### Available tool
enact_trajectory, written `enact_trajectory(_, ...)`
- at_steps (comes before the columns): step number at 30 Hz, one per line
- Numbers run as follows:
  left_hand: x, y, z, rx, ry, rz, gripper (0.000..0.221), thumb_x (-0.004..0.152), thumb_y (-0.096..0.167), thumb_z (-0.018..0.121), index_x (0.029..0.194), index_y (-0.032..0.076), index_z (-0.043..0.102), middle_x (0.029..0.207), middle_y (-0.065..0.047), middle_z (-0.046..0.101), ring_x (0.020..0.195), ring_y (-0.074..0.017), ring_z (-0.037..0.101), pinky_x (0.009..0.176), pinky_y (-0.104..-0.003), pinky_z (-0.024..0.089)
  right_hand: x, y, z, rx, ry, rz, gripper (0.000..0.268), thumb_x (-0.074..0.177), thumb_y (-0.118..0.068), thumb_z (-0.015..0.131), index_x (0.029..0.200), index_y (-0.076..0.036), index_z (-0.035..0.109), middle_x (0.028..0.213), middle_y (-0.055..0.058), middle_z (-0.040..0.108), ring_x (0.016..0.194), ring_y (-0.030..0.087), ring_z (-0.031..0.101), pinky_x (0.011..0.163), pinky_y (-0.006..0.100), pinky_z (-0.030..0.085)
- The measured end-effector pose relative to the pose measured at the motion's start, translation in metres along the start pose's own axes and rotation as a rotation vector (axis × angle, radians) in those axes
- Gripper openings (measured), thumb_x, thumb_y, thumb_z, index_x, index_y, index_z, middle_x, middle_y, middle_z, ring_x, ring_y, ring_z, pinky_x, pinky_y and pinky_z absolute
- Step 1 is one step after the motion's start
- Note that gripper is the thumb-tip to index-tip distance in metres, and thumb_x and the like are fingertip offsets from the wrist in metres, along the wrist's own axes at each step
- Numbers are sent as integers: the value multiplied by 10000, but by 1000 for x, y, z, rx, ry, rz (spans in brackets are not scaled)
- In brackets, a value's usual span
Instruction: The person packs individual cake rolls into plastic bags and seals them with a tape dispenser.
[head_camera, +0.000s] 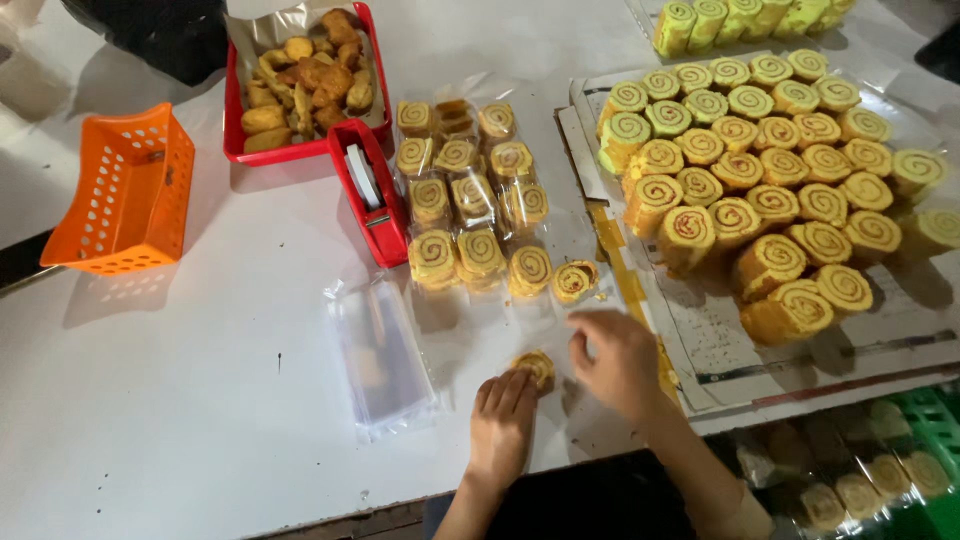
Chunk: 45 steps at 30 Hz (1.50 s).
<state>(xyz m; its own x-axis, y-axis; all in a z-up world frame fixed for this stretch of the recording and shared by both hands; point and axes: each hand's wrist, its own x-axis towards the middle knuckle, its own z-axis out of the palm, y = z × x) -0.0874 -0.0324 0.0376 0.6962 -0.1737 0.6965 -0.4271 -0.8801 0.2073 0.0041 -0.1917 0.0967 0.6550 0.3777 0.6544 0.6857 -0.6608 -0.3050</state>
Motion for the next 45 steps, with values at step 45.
enact_trajectory(45, 12, -24, 2, -68, -69, -51, 77, 886, 75, 605, 836, 131, 587, 977, -18, 661, 1002, -204, 655, 940, -374, 400, -37, -10, 18, 135, -166, -223, 80, 865, -53, 665, 814, 1, 635, 916, 121, 645, 820, 276, 624, 745, 401, 509)
